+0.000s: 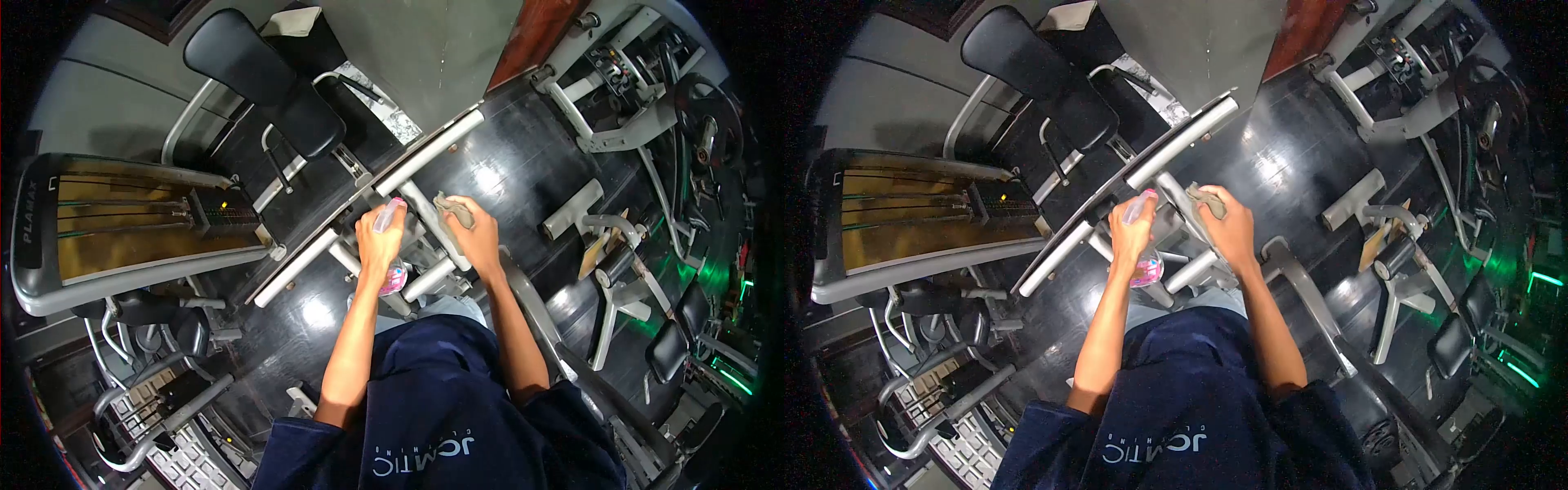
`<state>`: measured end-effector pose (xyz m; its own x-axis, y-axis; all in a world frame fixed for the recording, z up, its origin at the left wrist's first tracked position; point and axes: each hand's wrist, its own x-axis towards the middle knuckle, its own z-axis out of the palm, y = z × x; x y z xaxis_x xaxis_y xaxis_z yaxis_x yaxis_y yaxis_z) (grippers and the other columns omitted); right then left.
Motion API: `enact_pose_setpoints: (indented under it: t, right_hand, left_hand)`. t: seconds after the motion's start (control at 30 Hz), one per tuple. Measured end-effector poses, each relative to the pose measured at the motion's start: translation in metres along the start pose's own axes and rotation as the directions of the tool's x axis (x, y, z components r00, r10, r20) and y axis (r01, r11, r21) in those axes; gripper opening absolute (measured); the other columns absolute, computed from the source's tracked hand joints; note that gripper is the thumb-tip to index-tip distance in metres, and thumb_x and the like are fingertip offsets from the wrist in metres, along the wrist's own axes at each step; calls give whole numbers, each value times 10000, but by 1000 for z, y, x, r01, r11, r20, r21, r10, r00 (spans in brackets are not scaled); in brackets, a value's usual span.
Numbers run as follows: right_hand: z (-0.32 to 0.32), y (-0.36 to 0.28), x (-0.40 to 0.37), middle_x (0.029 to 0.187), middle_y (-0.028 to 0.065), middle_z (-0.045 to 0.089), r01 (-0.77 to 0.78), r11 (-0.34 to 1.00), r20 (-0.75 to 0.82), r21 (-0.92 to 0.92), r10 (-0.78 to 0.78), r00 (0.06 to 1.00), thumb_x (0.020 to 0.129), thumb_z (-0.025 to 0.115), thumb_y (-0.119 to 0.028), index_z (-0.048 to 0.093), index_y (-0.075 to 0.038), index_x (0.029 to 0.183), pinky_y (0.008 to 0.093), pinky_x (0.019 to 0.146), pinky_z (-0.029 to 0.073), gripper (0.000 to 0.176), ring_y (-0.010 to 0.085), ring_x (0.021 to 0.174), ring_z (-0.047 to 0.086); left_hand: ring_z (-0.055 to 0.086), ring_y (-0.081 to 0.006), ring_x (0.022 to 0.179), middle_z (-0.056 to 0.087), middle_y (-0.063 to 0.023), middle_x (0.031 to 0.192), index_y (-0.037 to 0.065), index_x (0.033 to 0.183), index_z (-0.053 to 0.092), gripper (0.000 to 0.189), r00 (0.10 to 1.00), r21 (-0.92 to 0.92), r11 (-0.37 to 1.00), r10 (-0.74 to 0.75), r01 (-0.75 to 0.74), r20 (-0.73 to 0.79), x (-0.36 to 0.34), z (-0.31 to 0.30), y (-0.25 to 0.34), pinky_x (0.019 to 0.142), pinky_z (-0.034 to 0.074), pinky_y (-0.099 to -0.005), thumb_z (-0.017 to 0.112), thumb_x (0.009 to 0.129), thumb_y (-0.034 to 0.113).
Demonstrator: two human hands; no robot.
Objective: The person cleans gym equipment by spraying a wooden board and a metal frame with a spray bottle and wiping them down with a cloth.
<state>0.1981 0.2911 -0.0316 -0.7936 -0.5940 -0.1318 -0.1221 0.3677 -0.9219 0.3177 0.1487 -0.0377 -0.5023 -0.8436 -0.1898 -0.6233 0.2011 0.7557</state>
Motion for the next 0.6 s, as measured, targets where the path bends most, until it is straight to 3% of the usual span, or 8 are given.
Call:
enact_pose_setpoints:
  t: [0.07,0.13,0.23,0.47,0.6]
  right_hand:
    - [11,-11,9,991,153,715,27,999,-9,-18,-27,1000,850,675,-181,674,-109,1107,339,809,518,268,301,945,698]
    - [27,-12,24,984,139,711,88,995,-18,-37,-89,996,831,686,-167,684,-133,1092,371,807,524,263,327,935,680]
    - [46,-16,40,912,97,654,262,911,60,-319,-257,965,788,708,-173,704,-186,1003,433,768,525,216,318,898,641]
    - [24,7,11,854,85,635,286,834,193,-471,-218,957,798,693,-191,715,-226,1020,415,708,530,226,327,825,652]
    - [25,1,20,907,94,654,228,887,118,-403,-196,973,806,674,-188,714,-217,1035,426,727,524,234,338,835,653]
  left_hand:
    - [557,-138,427,616,-60,587,8,724,680,370,990,-226,966,-112,130,89,-8,-8,3,440,429,-290,632,880,340]
    - [543,-126,426,638,-60,662,10,804,696,332,985,-298,941,-126,157,120,-11,-7,-13,412,403,-273,637,890,324]
    - [541,-133,431,633,-65,734,5,980,692,318,956,-499,829,-130,251,264,-18,-4,-34,391,383,-267,637,912,311]
    - [539,-144,443,627,-81,772,-26,1074,648,361,929,-603,714,-199,356,313,-28,11,-55,424,428,-277,626,920,299]
    - [526,-147,425,625,-85,758,-22,1036,651,354,926,-640,672,-217,372,310,-29,10,-57,417,421,-285,634,913,309]
